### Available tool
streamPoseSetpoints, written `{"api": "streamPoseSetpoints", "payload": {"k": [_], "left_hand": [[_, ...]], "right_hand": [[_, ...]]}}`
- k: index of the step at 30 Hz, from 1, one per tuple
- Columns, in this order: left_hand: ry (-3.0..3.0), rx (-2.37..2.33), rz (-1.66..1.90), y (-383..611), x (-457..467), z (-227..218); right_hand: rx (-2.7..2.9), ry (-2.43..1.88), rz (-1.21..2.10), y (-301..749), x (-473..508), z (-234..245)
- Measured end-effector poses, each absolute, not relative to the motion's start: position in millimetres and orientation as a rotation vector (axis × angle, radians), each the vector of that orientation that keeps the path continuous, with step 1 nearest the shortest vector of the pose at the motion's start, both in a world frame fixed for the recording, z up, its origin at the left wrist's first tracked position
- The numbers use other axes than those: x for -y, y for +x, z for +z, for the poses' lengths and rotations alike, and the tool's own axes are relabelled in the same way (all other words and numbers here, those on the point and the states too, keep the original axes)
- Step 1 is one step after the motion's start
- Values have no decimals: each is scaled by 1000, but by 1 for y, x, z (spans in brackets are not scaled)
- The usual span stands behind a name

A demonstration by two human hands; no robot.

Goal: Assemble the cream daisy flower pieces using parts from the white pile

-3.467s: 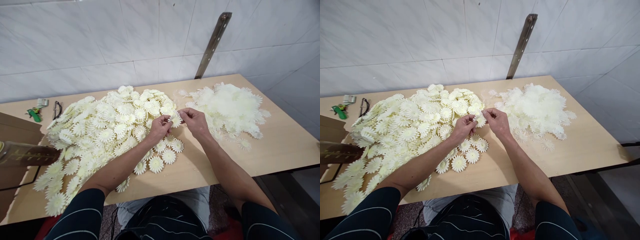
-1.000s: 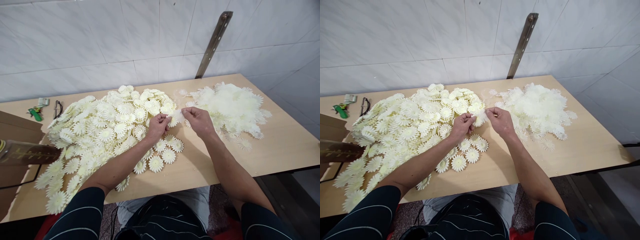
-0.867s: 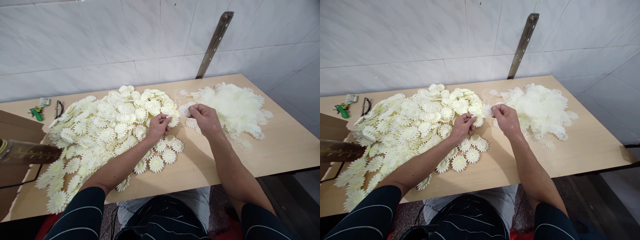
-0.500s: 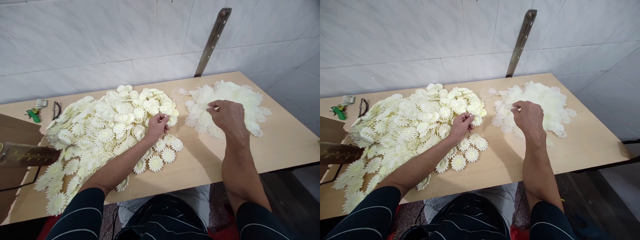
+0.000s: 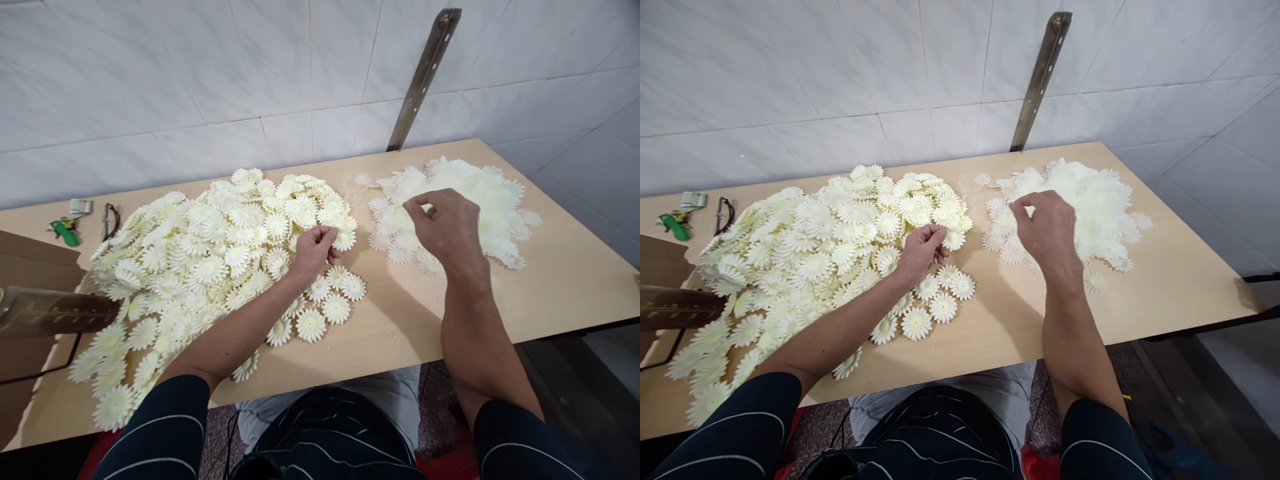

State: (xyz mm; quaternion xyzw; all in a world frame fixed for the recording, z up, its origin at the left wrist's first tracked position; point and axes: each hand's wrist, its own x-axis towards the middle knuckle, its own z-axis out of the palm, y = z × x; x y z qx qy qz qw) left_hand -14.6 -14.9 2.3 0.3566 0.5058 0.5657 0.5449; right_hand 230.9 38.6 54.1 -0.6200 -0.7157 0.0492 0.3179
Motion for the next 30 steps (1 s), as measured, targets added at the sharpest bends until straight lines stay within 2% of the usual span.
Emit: {"api": "streamPoseSetpoints", "payload": {"k": [5,9,21,30], "left_hand": [[899,-1209,1324,-16,15,1],[932,-1225,1358,-17,16,0],[914,-1141,1285,-16,16,5],[828,-1103,1242,-16,14,8]], "right_hand": [[1965,-1279,819,178,-27,39],[1944,-1274,1034,160,-21,32],[2092,-1344,709,155,-22,25],[2029,-1320,697,155,-21,23]]}}
